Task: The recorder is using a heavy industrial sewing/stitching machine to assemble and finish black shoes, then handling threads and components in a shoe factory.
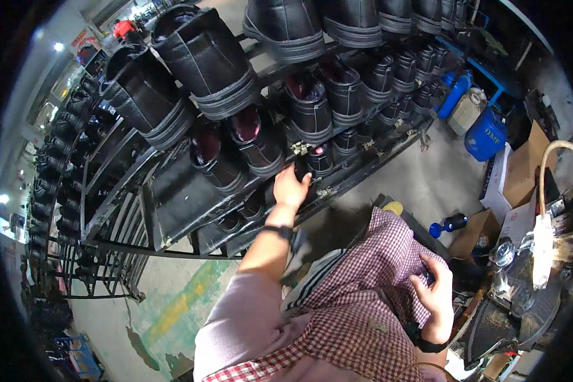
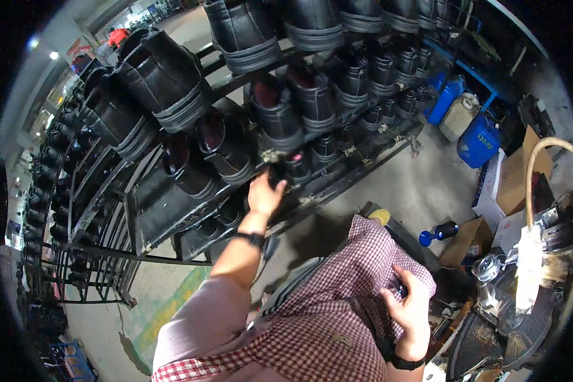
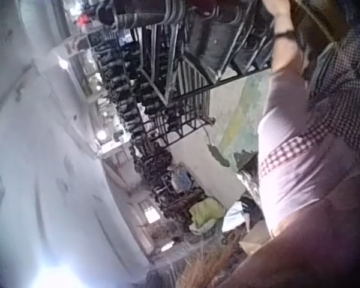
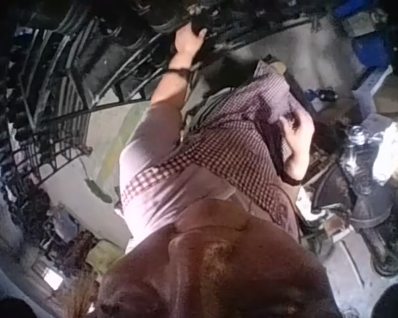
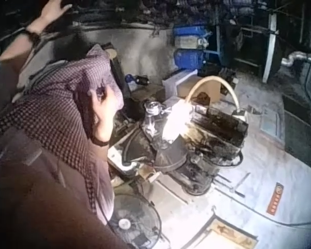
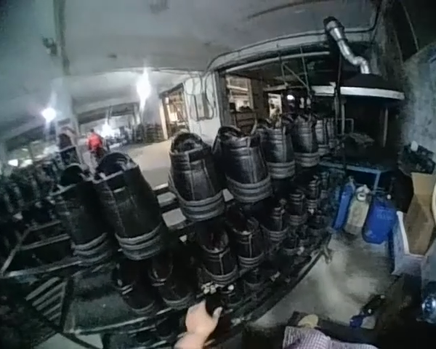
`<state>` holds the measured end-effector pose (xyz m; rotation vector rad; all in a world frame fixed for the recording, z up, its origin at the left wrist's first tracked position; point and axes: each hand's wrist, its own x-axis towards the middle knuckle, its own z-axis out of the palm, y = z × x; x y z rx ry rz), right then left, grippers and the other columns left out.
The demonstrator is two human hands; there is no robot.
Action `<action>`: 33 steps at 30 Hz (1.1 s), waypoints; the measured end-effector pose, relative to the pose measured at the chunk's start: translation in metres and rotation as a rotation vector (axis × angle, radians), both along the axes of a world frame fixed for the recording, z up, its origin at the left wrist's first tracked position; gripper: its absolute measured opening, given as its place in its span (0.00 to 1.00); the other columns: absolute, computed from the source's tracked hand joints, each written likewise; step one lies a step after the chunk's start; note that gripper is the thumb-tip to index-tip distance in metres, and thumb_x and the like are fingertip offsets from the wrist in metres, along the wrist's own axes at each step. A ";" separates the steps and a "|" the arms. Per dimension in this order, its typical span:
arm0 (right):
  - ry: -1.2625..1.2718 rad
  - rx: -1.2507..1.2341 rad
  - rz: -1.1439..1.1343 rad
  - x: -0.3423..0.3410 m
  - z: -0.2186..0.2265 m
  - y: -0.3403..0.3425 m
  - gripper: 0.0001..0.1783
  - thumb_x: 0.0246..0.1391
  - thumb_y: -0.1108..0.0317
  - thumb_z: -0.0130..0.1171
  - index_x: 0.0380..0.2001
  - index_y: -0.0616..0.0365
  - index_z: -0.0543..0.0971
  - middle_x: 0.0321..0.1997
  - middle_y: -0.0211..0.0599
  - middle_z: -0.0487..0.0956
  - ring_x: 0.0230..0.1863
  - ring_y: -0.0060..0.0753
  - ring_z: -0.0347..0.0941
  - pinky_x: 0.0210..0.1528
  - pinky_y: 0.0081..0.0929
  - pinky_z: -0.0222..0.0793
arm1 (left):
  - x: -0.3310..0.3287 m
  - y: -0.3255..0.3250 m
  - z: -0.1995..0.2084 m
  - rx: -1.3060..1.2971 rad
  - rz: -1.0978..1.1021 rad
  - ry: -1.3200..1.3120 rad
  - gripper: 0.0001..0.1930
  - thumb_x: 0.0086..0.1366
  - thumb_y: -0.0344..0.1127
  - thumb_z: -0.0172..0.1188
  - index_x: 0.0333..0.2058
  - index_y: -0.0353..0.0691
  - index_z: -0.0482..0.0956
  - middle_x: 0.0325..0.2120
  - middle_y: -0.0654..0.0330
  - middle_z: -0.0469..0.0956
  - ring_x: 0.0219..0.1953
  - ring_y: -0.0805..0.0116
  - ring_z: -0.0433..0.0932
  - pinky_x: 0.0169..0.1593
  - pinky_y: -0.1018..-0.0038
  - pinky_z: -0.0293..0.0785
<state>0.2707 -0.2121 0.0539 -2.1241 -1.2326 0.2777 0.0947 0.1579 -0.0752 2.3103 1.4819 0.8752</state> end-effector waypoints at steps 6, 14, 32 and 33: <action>0.574 0.102 -0.112 -0.010 0.002 0.009 0.06 0.56 0.76 0.53 0.35 0.64 0.79 0.20 0.29 0.74 0.19 0.15 0.67 0.25 0.19 0.65 | -0.001 -0.046 0.043 0.225 -0.099 -0.004 0.18 0.57 0.48 0.59 0.17 0.42 0.71 0.16 0.52 0.73 0.19 0.48 0.75 0.24 0.57 0.70; 0.470 -0.025 -0.187 -0.030 0.005 0.017 0.11 0.48 0.67 0.61 0.25 0.66 0.77 0.19 0.33 0.76 0.22 0.18 0.70 0.25 0.23 0.64 | 0.023 -0.231 0.123 0.489 -1.228 -0.060 0.14 0.52 0.44 0.65 0.17 0.48 0.71 0.20 0.68 0.72 0.22 0.64 0.74 0.23 0.69 0.68; 0.697 1.018 -0.655 0.119 -0.002 -0.090 0.12 0.59 0.63 0.56 0.29 0.61 0.76 0.27 0.34 0.79 0.25 0.22 0.75 0.30 0.19 0.70 | 0.186 -0.284 0.161 -0.484 -0.950 -0.802 0.28 0.67 0.40 0.48 0.62 0.30 0.59 0.61 0.50 0.61 0.63 0.60 0.61 0.65 0.66 0.54; 0.875 0.911 -0.768 0.122 0.006 -0.085 0.15 0.60 0.60 0.54 0.27 0.61 0.76 0.27 0.34 0.78 0.24 0.23 0.74 0.27 0.19 0.69 | 0.185 -0.289 0.193 -0.970 -0.953 -0.878 0.28 0.64 0.39 0.56 0.59 0.31 0.64 0.54 0.53 0.69 0.55 0.62 0.68 0.59 0.66 0.63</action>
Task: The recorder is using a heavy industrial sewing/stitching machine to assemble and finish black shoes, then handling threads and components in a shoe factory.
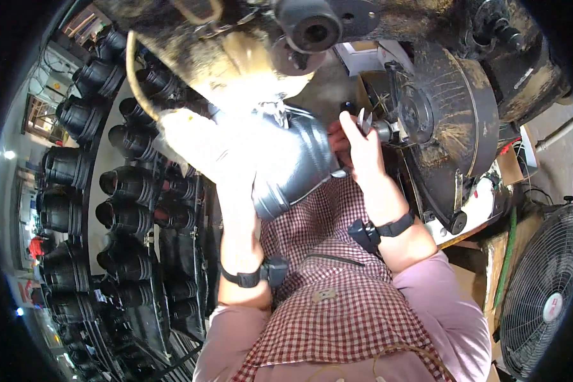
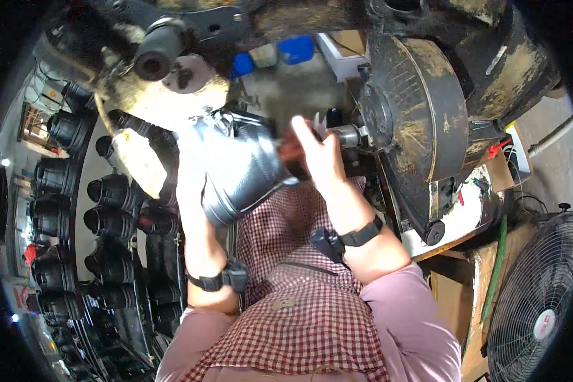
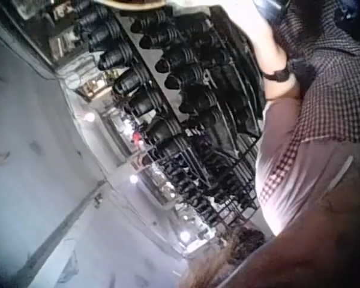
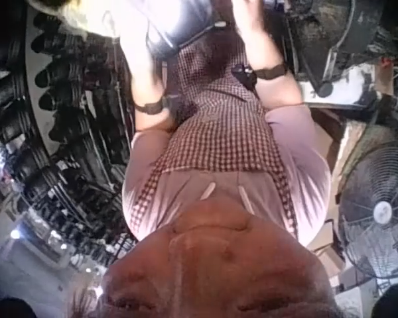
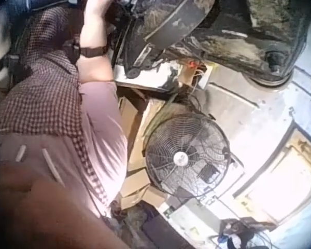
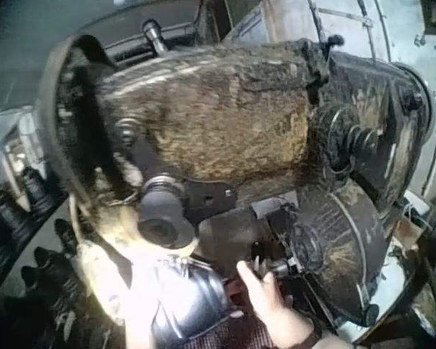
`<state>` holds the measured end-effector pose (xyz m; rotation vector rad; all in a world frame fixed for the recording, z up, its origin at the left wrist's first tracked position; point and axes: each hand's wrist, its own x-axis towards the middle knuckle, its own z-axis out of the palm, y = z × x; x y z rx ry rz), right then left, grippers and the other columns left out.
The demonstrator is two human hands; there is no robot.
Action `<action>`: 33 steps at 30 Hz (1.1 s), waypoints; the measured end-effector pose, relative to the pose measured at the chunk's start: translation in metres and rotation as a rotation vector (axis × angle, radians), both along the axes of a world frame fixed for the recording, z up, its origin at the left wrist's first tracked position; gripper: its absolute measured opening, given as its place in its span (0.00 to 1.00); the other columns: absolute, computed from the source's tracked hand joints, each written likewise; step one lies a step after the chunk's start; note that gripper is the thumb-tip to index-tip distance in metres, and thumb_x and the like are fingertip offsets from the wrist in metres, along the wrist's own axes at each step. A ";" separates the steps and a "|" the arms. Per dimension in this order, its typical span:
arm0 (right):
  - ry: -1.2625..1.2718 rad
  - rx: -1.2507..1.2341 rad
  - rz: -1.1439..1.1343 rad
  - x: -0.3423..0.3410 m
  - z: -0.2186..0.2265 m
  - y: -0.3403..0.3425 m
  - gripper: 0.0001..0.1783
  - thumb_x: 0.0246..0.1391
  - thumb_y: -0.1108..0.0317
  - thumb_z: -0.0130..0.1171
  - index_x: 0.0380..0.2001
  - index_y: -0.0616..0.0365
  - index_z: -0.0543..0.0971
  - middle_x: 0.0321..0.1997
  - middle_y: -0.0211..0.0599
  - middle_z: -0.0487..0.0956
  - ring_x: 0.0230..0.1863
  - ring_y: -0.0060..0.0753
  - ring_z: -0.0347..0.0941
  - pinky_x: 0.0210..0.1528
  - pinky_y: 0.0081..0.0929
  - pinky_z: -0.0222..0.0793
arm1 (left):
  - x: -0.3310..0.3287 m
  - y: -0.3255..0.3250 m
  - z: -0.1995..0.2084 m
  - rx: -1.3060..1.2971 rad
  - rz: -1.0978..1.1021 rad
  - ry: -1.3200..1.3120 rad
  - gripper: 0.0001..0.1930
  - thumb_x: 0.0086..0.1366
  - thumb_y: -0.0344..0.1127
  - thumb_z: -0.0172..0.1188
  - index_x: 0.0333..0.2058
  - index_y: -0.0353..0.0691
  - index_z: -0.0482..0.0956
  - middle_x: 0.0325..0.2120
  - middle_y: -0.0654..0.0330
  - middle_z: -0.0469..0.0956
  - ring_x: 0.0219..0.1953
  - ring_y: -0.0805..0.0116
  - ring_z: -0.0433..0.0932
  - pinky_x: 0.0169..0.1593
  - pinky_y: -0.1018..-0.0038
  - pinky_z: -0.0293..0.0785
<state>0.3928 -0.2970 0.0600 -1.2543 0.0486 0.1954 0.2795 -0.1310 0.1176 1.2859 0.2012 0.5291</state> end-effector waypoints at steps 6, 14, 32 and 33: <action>-0.509 0.071 0.152 -0.050 0.020 -0.001 0.11 0.48 0.72 0.66 0.36 0.62 0.77 0.34 0.28 0.80 0.34 0.18 0.73 0.38 0.20 0.70 | 0.028 -0.008 0.003 0.307 -0.076 -0.159 0.24 0.66 0.39 0.50 0.57 0.32 0.67 0.55 0.55 0.70 0.55 0.65 0.69 0.60 0.71 0.63; -0.481 -0.004 0.218 -0.052 0.023 -0.014 0.15 0.42 0.79 0.69 0.37 0.64 0.78 0.35 0.31 0.81 0.35 0.19 0.76 0.40 0.19 0.72 | 0.034 -0.013 0.012 -0.082 -0.249 -0.007 0.25 0.64 0.42 0.50 0.57 0.32 0.66 0.50 0.56 0.73 0.49 0.67 0.74 0.53 0.72 0.70; -0.493 -0.238 0.009 -0.036 0.018 -0.022 0.14 0.46 0.73 0.69 0.23 0.59 0.70 0.18 0.18 0.64 0.22 0.12 0.56 0.24 0.15 0.56 | 0.027 -0.009 -0.005 0.101 -0.218 -0.167 0.26 0.69 0.50 0.47 0.57 0.37 0.67 0.50 0.59 0.73 0.52 0.70 0.71 0.56 0.72 0.66; -0.539 -0.214 -0.014 -0.038 0.017 -0.022 0.18 0.46 0.73 0.69 0.20 0.58 0.65 0.18 0.18 0.57 0.21 0.13 0.51 0.22 0.17 0.52 | 0.024 -0.007 -0.011 0.101 -0.219 -0.167 0.26 0.69 0.50 0.47 0.57 0.37 0.67 0.50 0.59 0.73 0.52 0.70 0.71 0.56 0.72 0.66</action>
